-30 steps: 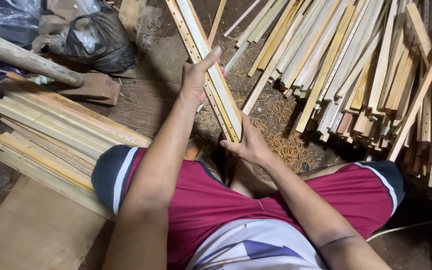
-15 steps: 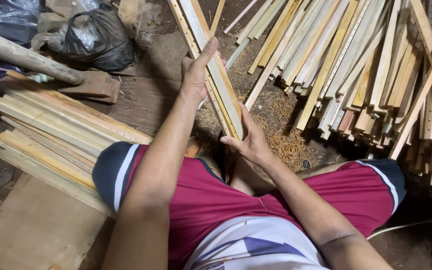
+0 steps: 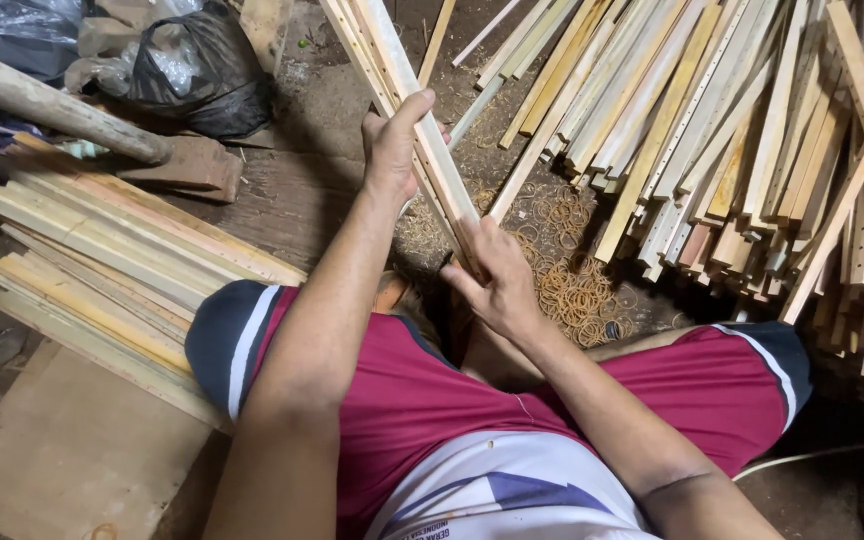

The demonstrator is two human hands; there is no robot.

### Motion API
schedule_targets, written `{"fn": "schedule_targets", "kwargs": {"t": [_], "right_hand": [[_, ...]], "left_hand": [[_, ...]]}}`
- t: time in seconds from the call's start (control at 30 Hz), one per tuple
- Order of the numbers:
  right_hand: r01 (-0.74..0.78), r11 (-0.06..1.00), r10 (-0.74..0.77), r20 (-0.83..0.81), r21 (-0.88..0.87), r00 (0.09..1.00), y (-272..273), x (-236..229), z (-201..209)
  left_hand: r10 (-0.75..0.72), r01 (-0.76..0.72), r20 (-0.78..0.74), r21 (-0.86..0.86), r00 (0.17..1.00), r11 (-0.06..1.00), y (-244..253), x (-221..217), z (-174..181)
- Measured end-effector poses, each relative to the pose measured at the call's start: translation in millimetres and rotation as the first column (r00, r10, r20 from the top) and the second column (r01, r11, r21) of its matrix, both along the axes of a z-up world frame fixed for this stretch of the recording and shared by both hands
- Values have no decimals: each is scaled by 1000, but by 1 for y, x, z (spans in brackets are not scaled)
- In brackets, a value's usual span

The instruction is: The person sits on the floor and repeatedly picks up, aligns, and stacks thin wooden slats with pre-drilled holes. The person handles the slats one at a time or in small groups, moving them between piles on the floor.

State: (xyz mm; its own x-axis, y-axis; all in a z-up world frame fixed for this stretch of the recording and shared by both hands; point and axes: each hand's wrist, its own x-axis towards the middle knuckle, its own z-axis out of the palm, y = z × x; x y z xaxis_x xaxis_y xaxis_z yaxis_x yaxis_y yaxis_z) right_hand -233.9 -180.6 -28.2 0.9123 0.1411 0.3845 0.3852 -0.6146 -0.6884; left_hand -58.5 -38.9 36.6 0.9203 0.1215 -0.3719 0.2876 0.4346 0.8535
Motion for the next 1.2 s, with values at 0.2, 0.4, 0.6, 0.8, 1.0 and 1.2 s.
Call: {"fn": "schedule_targets", "kwargs": {"t": [0.2, 0.4, 0.6, 0.8, 1.0, 1.2], "right_hand": [[9, 954, 177, -585, 301, 792, -11, 16, 32], [-85, 967, 208, -555, 240, 805, -13, 20, 37], [-140, 888, 393, -565, 439, 725, -20, 25, 45], [514, 379, 303, -628, 770, 717, -33, 35, 15], [705, 156, 88, -721, 692, 687, -9, 43, 39], [29, 890, 301, -634, 454, 712, -25, 54, 17]], "left_hand": [[-311, 318, 75, -326, 948, 891, 16, 10, -19], [-220, 221, 23, -167, 975, 961, 10, 12, -15], [-216, 229, 76, -293, 973, 928, 15, 11, -8], [-33, 43, 80, -117, 996, 992, 28, 25, -2], [34, -40, 38, 172, 999, 984, 10, 6, 1], [16, -21, 85, 63, 996, 998, 7, 1, -6]]}}
